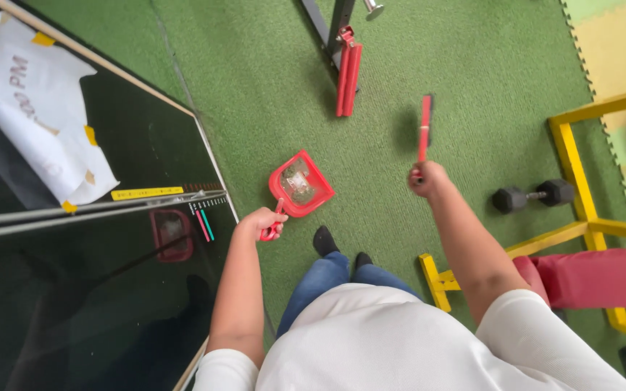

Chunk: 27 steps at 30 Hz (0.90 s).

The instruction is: Sweeping debris off the gym floor into a dustpan using a hand broom.

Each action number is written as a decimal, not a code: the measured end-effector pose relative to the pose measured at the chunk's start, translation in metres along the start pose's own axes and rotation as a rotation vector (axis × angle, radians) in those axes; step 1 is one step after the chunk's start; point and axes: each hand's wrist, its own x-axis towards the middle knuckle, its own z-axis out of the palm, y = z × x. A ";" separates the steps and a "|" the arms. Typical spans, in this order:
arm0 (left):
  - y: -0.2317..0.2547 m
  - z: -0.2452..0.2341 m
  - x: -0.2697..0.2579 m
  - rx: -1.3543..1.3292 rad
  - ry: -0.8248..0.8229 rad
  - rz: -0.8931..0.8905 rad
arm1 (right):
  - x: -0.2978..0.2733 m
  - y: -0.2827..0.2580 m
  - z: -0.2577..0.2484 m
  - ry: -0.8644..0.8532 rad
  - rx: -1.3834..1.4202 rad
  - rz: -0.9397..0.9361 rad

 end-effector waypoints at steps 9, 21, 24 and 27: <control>-0.007 0.029 0.015 0.024 0.044 0.022 | -0.184 0.187 0.028 -0.254 -0.636 0.207; 0.015 0.087 -0.002 0.016 -0.035 0.012 | -0.235 0.017 -0.133 -0.276 -0.235 0.237; 0.041 0.140 0.000 0.041 0.011 0.039 | -0.219 -0.057 -0.171 -0.234 -0.163 0.104; 0.069 0.182 0.022 0.039 -0.003 0.034 | -0.176 -0.143 -0.221 -0.165 -0.018 0.054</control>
